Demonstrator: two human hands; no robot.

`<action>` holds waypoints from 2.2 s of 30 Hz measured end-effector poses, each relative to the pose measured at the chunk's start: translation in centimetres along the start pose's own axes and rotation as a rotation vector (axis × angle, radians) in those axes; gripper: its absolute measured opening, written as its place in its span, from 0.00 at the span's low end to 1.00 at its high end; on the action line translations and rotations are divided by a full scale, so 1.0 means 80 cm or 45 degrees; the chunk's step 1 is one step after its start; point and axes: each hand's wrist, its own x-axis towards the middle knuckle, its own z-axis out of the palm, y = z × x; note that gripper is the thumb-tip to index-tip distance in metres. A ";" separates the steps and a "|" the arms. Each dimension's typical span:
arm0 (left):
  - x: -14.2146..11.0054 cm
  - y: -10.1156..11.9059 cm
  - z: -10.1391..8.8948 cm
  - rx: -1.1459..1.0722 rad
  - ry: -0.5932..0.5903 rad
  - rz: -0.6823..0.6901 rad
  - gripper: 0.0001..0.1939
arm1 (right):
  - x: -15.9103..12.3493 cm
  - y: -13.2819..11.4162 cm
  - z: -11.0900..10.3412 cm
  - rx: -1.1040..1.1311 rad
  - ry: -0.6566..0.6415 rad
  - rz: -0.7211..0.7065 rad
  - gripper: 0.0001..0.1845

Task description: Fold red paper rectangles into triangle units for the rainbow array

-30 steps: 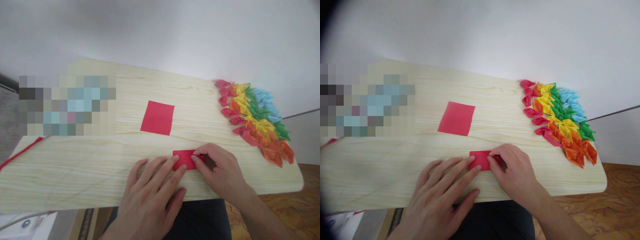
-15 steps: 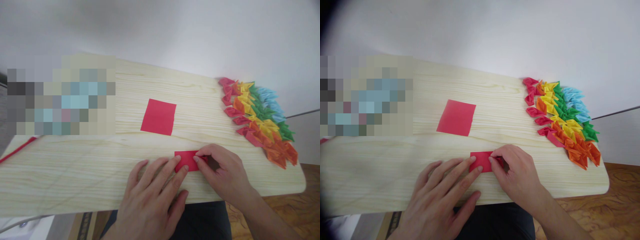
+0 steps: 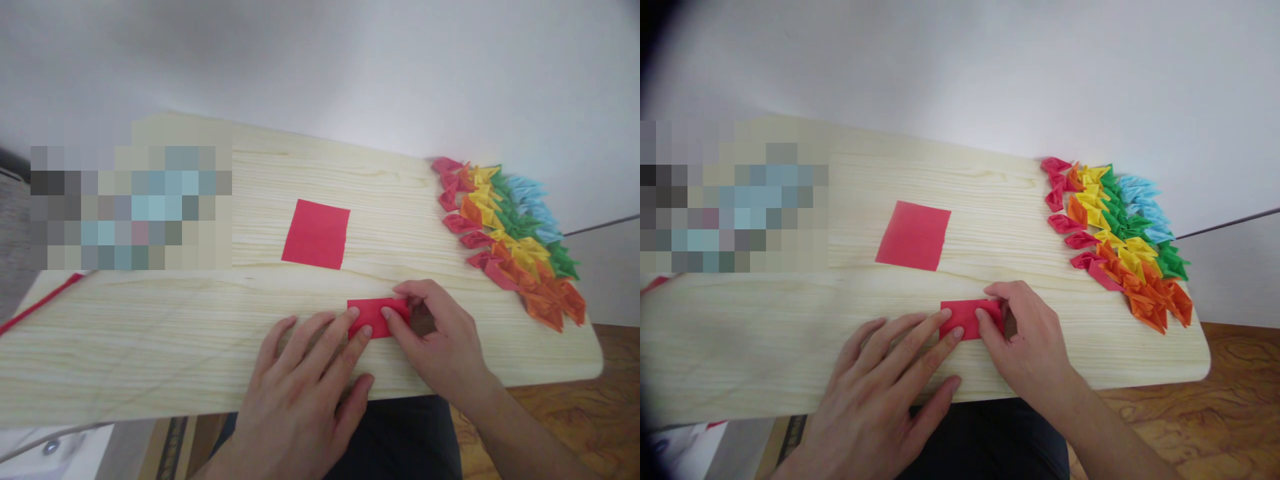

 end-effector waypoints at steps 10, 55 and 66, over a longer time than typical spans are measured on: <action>0.001 0.002 -0.006 0.029 -0.034 0.021 0.22 | -0.072 -0.051 -0.001 -0.126 0.138 -0.155 0.20; -0.015 0.035 -0.024 -0.856 0.303 -0.290 0.10 | -0.078 -0.037 -0.030 0.719 -0.079 0.130 0.09; 0.023 0.047 -0.043 -1.171 0.179 -0.448 0.15 | -0.047 -0.033 -0.043 1.483 -0.317 0.472 0.17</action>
